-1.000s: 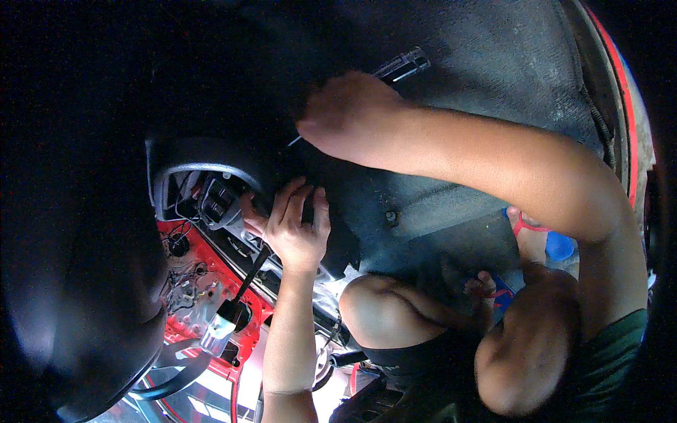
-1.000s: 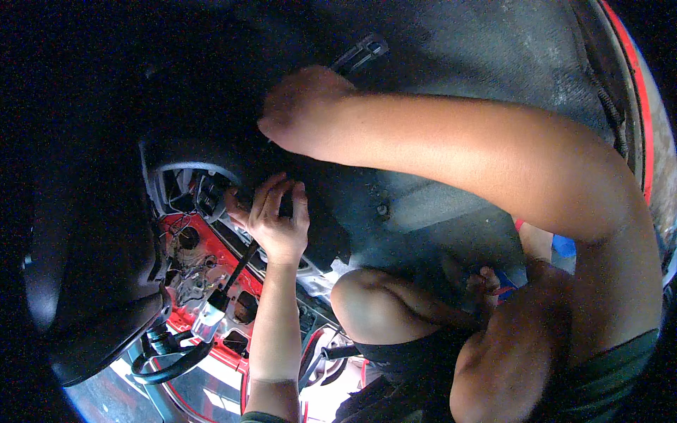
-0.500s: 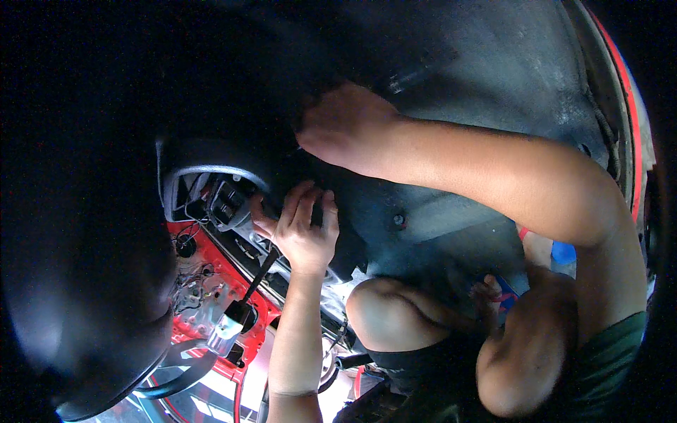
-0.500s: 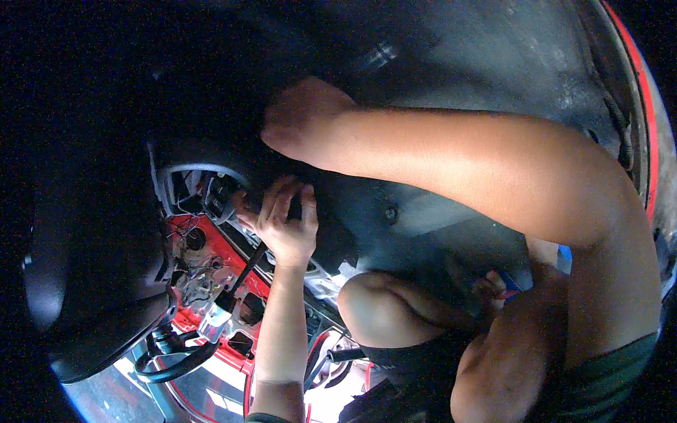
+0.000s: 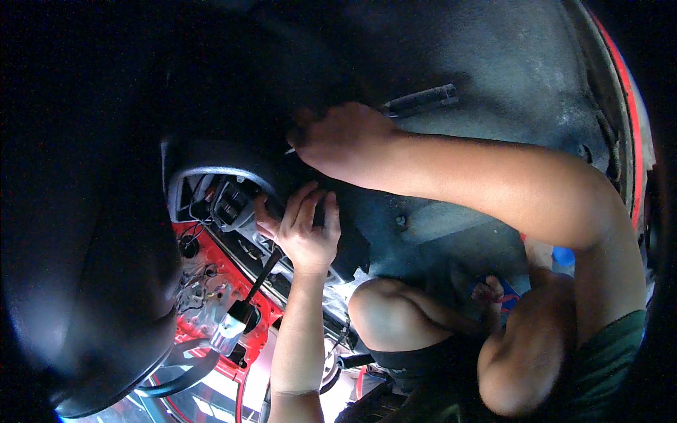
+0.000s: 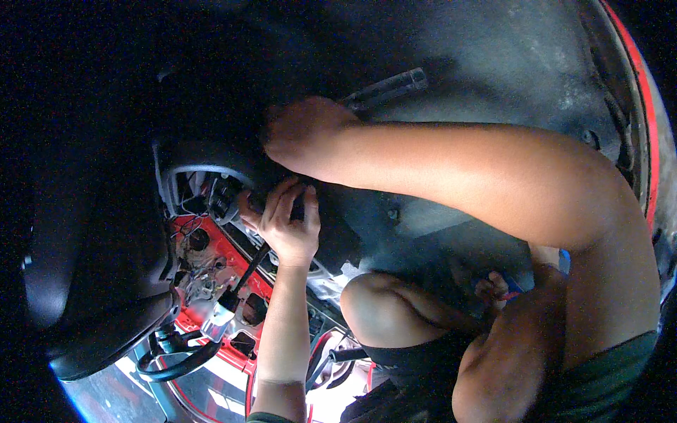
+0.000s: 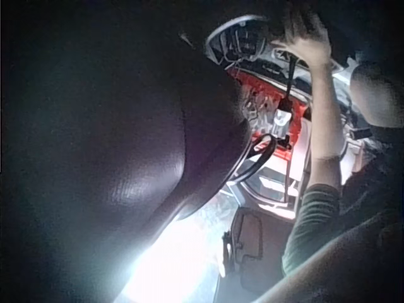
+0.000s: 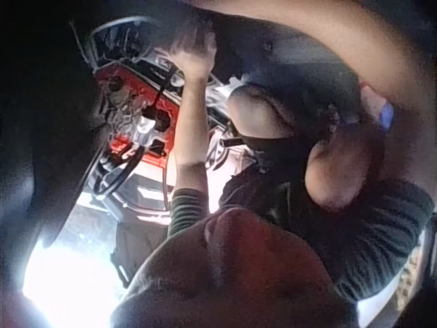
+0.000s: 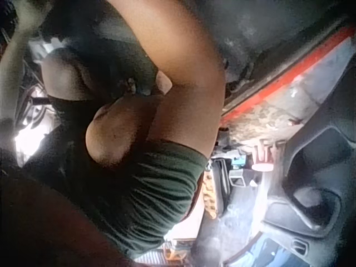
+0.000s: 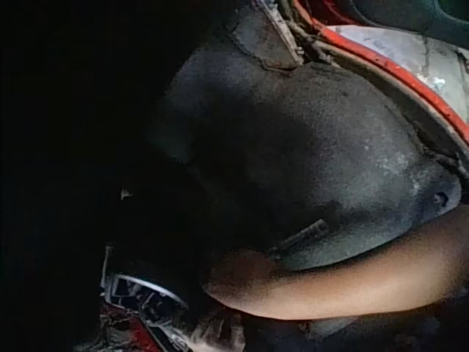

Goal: The person enters a red car and uses a screwdriver to remove screws from the center console area. They then lift and detach the gear shift console cover, exposing the underlying floor and mechanical components.

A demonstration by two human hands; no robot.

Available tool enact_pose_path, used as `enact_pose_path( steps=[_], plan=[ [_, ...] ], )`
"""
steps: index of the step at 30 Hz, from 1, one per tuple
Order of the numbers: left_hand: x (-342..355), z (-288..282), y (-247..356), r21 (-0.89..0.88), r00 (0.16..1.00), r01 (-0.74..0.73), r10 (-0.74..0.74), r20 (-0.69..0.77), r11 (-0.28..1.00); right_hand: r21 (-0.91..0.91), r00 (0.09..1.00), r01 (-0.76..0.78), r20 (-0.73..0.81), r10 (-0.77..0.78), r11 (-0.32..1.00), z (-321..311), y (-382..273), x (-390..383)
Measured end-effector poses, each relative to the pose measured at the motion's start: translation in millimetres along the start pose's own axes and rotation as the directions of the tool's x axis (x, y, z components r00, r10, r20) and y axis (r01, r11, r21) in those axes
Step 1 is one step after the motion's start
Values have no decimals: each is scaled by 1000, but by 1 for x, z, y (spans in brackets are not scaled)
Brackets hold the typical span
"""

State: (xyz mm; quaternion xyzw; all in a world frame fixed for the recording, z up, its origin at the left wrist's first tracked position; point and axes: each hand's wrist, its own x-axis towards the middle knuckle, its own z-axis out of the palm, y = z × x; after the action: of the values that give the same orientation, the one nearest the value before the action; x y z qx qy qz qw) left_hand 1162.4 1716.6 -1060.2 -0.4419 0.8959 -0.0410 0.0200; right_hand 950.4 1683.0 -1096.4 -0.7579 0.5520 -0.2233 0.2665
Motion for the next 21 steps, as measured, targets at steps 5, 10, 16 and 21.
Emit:
enact_pose_path(
  steps=[5,10,16,21],
  plan=[
    [-1,1,-1,-27,1000,-2,1,-11,1000,112,996,-82,46,77,990,37,58,-15],
    [-1,-1,0,-24,1000,22,-22,-13,999,-328,989,-142,-81,122,934,40,114,-91],
    [0,-2,-1,-30,1000,4,-4,-18,1000,-188,980,-193,21,200,963,14,130,-132],
    [0,-3,0,-42,999,23,-23,-21,999,690,845,-229,-209,492,687,-19,120,-85]
  ],
)
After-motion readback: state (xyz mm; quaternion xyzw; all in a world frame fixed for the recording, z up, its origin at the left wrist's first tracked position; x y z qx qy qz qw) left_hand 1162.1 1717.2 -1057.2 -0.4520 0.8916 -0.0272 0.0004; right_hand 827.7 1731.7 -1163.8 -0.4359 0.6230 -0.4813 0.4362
